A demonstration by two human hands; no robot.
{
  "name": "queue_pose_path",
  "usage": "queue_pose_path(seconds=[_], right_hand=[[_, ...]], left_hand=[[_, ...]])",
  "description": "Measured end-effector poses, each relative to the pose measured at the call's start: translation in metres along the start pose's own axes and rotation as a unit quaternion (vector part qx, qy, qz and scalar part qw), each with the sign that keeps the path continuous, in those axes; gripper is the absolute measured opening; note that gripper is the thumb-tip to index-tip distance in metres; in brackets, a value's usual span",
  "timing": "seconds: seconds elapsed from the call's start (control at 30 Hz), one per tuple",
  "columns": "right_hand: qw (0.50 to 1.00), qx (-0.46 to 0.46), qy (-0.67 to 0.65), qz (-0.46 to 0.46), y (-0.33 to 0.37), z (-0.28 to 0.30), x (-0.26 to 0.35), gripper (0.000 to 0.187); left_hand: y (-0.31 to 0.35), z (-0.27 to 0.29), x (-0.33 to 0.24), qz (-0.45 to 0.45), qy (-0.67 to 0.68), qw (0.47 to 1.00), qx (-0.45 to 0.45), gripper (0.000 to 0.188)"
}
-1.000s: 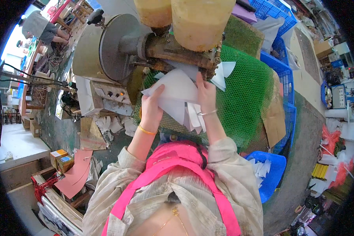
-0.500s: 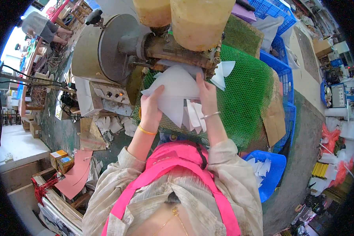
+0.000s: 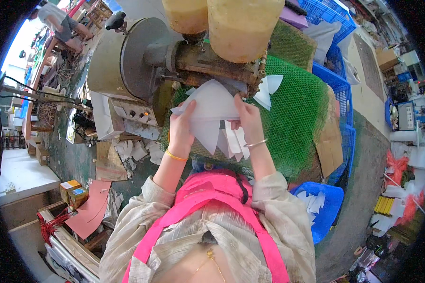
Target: The person stands at a workbench in a cluttered workshop, picking up white triangular paper pieces from a blue bin. They feed the pieces one by one into a grinding machine, which processes them while emitting steam. The person continues this repetitive feeding action throughout the clip.
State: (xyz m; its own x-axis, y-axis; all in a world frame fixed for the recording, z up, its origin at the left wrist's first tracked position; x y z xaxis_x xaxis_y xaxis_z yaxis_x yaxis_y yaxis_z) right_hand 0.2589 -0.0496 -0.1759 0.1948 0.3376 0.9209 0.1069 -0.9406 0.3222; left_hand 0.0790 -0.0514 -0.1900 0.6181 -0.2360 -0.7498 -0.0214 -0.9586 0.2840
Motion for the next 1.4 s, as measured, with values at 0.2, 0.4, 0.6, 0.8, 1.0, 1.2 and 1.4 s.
queue_pose_path(seconds=[0.2, 0.4, 0.6, 0.8, 1.0, 1.2, 1.4], right_hand=[[0.995, -0.072, 0.072, 0.004, 0.011, 0.007, -0.002, 0.04], [0.997, -0.071, 0.03, 0.033, -0.005, 0.008, 0.0, 0.041], [0.993, -0.078, 0.087, 0.012, 0.013, 0.006, 0.001, 0.043], [0.992, -0.118, 0.046, 0.021, -0.007, 0.013, 0.002, 0.04], [0.996, -0.024, 0.062, 0.057, 0.01, 0.0, -0.007, 0.038], [0.998, -0.03, 0.043, 0.027, 0.021, -0.002, -0.011, 0.031], [0.999, -0.048, -0.015, 0.02, 0.019, -0.004, -0.01, 0.032]], left_hand=[[0.003, -0.002, 0.004, 0.011, 0.02, 1.0, 0.019, 0.035], [0.0, -0.002, 0.002, 0.01, 0.012, 1.0, 0.008, 0.033], [0.001, 0.003, 0.003, 0.017, -0.013, 1.0, -0.008, 0.03], [0.002, -0.006, -0.001, 0.002, 0.009, 1.0, 0.001, 0.03], [0.002, 0.008, -0.001, 0.019, -0.027, 0.999, -0.02, 0.027], [0.006, 0.003, -0.003, 0.023, -0.016, 1.0, -0.006, 0.025], [0.017, -0.008, -0.006, 0.026, 0.02, 0.998, 0.044, 0.036]])
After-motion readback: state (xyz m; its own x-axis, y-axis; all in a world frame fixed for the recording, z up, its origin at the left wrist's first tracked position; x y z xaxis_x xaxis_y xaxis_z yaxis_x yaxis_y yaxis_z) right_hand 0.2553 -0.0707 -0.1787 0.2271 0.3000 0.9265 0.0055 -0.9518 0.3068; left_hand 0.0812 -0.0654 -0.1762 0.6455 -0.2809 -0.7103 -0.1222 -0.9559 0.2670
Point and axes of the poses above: each hand's wrist, its own y-axis away from the middle knuckle, its own z-axis out of the back of the hand, x = y × z, the point moved 8 cm from there along -y, towards the middle knuckle, and after that the axes turned 11 degrees about x, right-handed, at the moved point
